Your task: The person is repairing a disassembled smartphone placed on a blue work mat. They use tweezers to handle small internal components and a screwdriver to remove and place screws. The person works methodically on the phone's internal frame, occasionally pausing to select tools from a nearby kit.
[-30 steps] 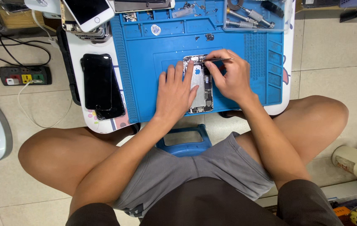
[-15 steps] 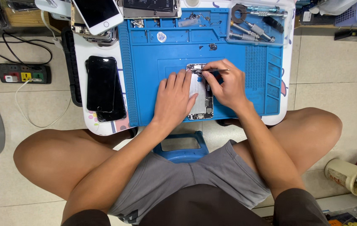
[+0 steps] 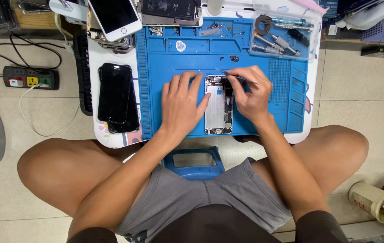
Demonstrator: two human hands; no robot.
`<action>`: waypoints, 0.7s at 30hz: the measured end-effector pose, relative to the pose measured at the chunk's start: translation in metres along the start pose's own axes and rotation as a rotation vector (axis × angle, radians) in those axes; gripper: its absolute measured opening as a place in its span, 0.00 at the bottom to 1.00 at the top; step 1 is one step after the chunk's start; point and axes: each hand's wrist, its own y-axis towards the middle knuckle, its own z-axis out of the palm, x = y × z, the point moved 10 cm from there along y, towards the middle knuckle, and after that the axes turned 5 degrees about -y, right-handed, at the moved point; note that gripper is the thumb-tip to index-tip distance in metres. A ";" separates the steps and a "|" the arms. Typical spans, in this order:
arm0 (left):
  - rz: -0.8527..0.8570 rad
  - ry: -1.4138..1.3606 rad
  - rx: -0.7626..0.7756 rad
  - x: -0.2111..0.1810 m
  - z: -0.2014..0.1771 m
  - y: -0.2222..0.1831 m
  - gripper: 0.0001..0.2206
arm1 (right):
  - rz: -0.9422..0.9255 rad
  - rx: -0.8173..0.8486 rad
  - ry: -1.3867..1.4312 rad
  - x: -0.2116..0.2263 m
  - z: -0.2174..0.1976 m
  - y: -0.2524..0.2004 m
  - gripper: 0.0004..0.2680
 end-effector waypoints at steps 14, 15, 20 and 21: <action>-0.053 0.128 0.058 0.019 0.006 0.010 0.28 | -0.017 0.070 -0.107 0.014 0.034 0.011 0.03; -0.042 0.163 0.062 0.017 0.007 0.009 0.29 | -0.019 0.081 -0.114 0.013 0.036 0.010 0.03; -0.047 0.188 0.115 0.019 0.010 0.013 0.30 | -0.010 0.095 -0.121 0.014 0.034 0.013 0.02; -0.046 0.194 0.133 0.019 0.011 0.013 0.29 | 0.000 0.100 -0.109 0.014 0.034 0.013 0.03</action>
